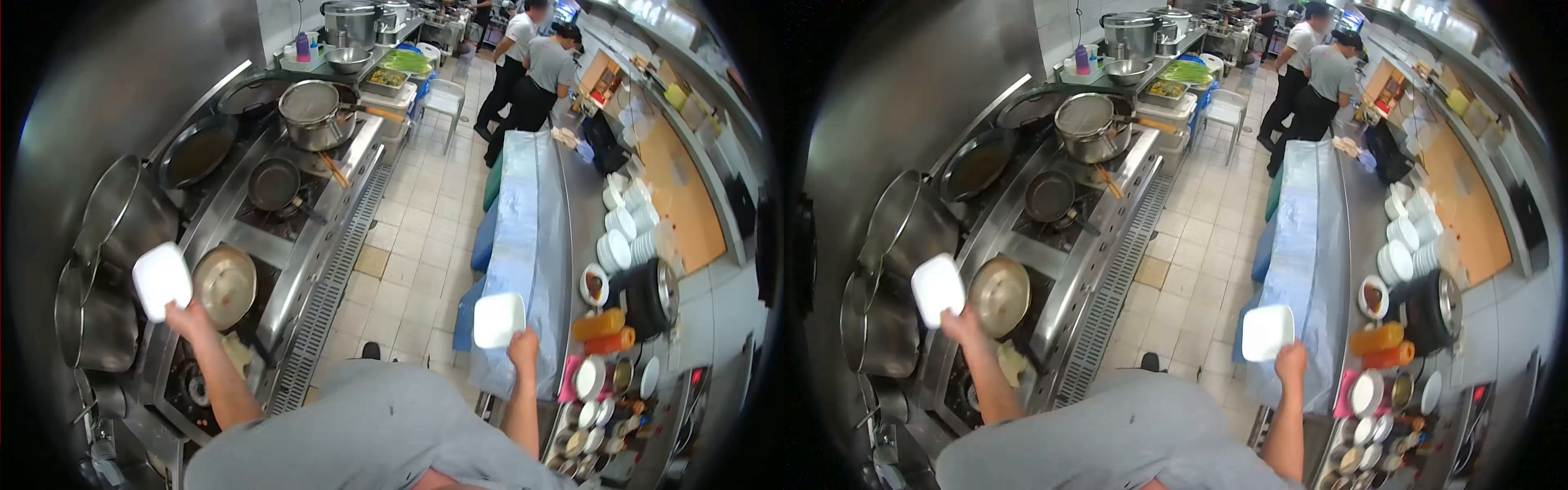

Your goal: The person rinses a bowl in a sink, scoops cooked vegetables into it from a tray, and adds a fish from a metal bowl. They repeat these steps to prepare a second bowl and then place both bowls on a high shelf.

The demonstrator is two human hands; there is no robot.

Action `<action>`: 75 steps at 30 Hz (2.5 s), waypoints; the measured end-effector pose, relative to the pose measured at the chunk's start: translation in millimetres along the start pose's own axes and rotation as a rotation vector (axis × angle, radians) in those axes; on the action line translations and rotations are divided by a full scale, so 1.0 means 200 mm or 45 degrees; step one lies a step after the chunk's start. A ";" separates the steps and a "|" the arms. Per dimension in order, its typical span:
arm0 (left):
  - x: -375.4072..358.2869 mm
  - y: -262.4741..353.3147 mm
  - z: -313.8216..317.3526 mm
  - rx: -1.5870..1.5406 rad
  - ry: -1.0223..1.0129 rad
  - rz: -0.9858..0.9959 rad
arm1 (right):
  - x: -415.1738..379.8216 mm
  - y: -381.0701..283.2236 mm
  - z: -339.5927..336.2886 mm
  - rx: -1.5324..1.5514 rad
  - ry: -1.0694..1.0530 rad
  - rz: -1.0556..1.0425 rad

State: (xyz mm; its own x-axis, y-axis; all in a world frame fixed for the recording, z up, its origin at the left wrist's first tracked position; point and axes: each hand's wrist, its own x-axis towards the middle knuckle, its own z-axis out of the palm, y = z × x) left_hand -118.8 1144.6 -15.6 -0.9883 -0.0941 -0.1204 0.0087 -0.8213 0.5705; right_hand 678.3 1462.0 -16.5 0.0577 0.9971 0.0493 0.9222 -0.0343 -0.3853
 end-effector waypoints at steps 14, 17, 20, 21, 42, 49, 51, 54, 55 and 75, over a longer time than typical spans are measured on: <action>-1.52 -2.63 2.26 0.324 -0.808 -1.213 | 2.22 0.08 0.33 0.533 -0.244 0.223; -1.51 -2.91 2.53 0.474 -0.704 -1.111 | 2.99 -0.39 0.40 0.903 -0.457 0.157; -1.38 -3.00 2.77 0.597 -0.627 -0.834 | 3.67 -0.85 0.49 0.320 -0.486 -0.290; -1.32 -3.02 2.83 0.609 -0.632 -0.708 | 3.85 -1.02 0.53 -0.187 -0.322 -0.507; -0.39 -4.61 3.76 2.250 -0.884 0.166 | 6.56 -2.96 1.67 0.958 -0.836 -0.107; -0.41 -5.25 3.64 2.502 -0.200 -0.086 | 7.39 -4.36 2.52 1.198 -1.176 -0.349; -0.44 -5.42 3.37 2.458 -0.012 0.110 | 7.59 -4.67 2.75 1.135 -1.246 -0.435; -0.63 -5.55 3.57 2.358 0.290 -0.074 | 7.86 -4.96 2.98 1.008 -1.477 -0.617; -0.70 -5.59 3.62 2.376 0.323 -0.113 | 7.93 -5.02 3.05 0.974 -1.513 -0.600; -1.30 -6.01 3.63 0.941 1.394 -0.148 | 8.75 -5.81 2.49 0.253 -0.497 -1.770</action>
State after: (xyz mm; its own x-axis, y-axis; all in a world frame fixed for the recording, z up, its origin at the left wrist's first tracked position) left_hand 17.4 2563.5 -80.4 -0.3416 -0.7333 -0.5878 -0.4962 -0.3904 0.7754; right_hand -482.0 3281.1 59.3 -0.9541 0.1727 0.2448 0.0770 0.9311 -0.3566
